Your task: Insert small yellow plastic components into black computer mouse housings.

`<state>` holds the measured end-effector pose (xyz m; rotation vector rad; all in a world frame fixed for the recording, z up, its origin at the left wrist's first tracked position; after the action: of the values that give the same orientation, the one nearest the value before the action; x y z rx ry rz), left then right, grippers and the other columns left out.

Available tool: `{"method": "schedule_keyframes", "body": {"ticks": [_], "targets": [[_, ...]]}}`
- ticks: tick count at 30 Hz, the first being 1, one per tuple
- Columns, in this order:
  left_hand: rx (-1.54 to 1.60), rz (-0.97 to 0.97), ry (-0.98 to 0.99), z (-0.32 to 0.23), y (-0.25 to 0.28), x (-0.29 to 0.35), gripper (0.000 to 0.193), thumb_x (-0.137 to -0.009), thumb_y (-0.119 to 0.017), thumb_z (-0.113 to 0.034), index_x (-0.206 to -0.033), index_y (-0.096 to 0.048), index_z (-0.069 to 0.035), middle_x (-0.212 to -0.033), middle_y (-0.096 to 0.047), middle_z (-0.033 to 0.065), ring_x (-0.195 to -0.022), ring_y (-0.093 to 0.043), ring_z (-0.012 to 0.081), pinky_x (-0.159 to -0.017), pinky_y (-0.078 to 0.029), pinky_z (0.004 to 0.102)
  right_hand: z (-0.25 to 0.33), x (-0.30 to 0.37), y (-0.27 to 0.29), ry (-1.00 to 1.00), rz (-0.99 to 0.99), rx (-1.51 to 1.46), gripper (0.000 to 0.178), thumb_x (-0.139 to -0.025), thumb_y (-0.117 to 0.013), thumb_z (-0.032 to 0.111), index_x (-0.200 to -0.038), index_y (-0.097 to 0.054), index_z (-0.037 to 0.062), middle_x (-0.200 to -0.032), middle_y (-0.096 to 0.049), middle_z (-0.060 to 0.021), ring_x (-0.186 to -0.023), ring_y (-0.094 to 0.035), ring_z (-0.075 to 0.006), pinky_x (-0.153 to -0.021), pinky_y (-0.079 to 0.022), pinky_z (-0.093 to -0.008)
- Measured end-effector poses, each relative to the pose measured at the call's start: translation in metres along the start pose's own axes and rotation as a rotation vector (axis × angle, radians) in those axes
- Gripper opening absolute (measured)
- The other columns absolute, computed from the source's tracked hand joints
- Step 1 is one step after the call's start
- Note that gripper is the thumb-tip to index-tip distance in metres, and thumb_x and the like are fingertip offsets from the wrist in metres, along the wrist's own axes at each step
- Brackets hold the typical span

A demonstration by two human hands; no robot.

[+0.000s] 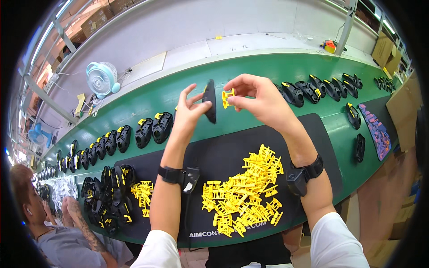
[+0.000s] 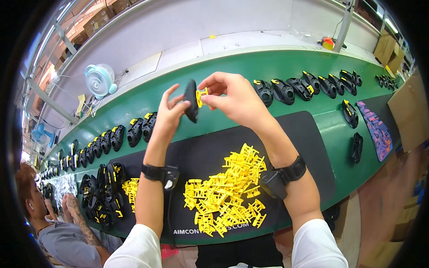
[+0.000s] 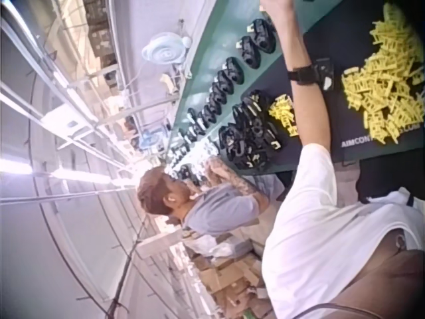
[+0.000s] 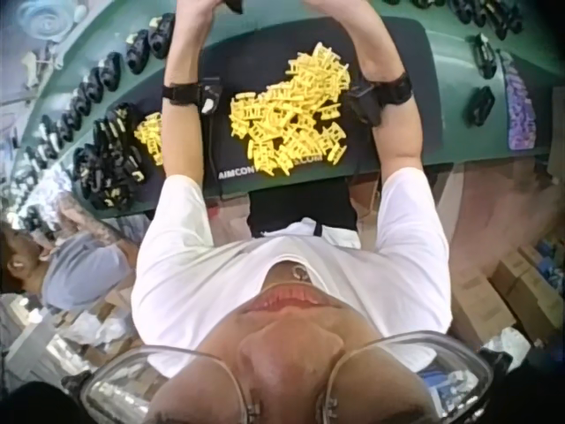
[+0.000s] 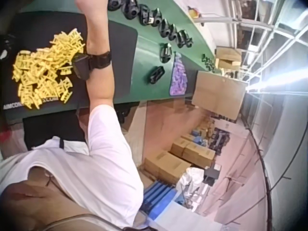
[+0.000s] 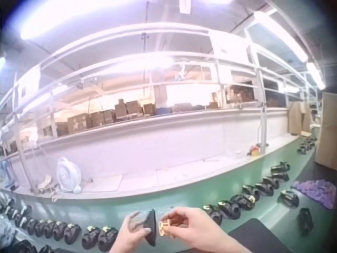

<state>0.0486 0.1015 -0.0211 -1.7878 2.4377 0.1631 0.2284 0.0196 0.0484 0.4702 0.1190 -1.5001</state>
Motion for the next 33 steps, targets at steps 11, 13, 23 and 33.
{"method": "schedule_keyframes", "body": {"ticks": [11,13,23,33], "targets": [[0.251,0.368,-0.258,-0.077,-0.057,0.039,0.095,-0.079,-0.073,0.004,-0.160,-0.026,-0.010,-0.136,-0.054,0.0106,-0.131,-0.051,0.0219,-0.111,-0.044,0.0405,0.035,0.006,0.016,0.265,-0.264,0.125,0.015,-0.086,-0.075,0.006,-0.100,-0.073,0.0013,-0.088,-0.075,-0.0104,-0.081,-0.074,-0.0184,-0.072,-0.059,-0.0310],[0.241,0.369,-0.265,-0.078,-0.059,0.040,0.095,-0.079,-0.074,0.003,-0.160,-0.026,-0.011,-0.136,-0.053,0.0106,-0.131,-0.051,0.0217,-0.111,-0.044,0.0395,0.041,0.011,0.017,0.263,-0.342,0.186,0.014,-0.085,-0.076,0.004,-0.098,-0.073,0.0019,-0.085,-0.074,-0.0104,-0.079,-0.074,-0.0193,-0.069,-0.059,-0.0302],[0.335,0.392,-0.217,-0.071,-0.059,0.036,0.093,-0.082,-0.071,-0.002,-0.162,-0.023,-0.007,-0.142,-0.050,0.0114,-0.134,-0.049,0.0225,-0.116,-0.039,0.0402,0.059,0.018,0.012,0.450,-0.409,0.333,0.008,-0.085,-0.076,0.003,-0.093,-0.075,0.0030,-0.083,-0.070,-0.0089,-0.066,-0.067,-0.0195,-0.058,-0.053,-0.0295],[0.416,0.319,-0.140,-0.075,-0.055,0.042,0.087,-0.086,-0.053,-0.026,-0.164,-0.017,-0.013,-0.145,-0.052,0.0113,-0.131,-0.056,0.0277,-0.107,-0.049,0.0469,0.039,0.006,0.009,0.341,-0.271,0.080,0.010,-0.090,-0.072,0.007,-0.100,-0.073,0.0037,-0.079,-0.060,-0.0026,-0.069,-0.059,-0.0105,-0.062,-0.049,-0.0271]]}}
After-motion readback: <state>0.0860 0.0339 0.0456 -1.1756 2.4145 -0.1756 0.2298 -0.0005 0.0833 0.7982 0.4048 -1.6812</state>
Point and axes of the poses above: each hand's wrist, its own x-axis away from the middle knuckle, its own y-axis out of the back of the hand, z = x × y, the point moved 9 cm from there along -x, towards the middle knuckle
